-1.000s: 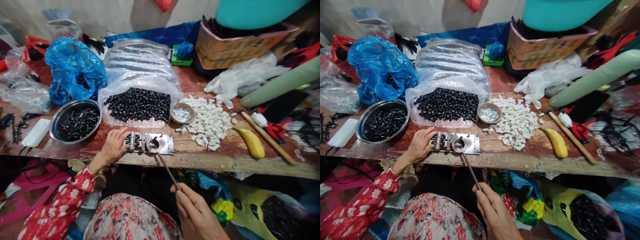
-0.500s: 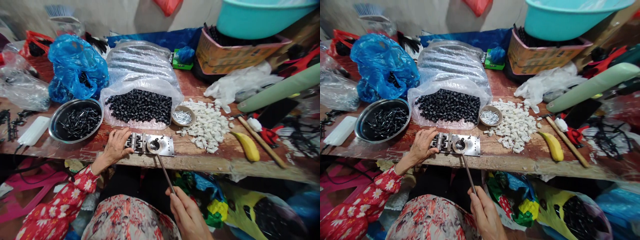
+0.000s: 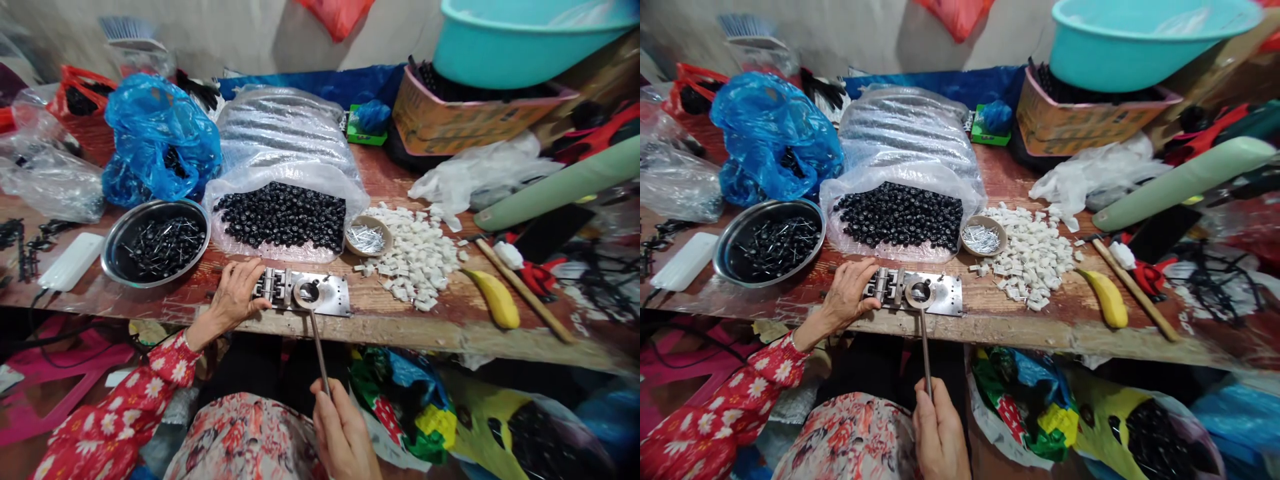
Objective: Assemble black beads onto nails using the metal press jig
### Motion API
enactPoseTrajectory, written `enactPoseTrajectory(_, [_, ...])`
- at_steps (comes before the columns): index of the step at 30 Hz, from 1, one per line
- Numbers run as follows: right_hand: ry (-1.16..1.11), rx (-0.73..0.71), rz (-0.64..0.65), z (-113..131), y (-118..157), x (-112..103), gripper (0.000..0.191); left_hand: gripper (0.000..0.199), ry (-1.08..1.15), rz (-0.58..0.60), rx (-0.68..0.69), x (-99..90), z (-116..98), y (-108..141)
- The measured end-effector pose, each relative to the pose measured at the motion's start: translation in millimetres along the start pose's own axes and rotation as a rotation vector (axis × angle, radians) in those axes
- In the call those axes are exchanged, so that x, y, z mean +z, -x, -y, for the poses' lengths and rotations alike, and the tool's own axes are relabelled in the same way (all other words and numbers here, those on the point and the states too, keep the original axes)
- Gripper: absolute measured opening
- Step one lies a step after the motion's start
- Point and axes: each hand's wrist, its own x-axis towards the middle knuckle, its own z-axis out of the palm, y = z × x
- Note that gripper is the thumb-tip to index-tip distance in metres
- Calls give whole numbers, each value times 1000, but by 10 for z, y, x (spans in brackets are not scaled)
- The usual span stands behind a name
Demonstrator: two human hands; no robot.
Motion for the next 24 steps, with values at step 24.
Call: enactPoseTrajectory(24, [1033,-605,-123,73,-457,-1276,42,23,207,121,111,-382,-20,-285])
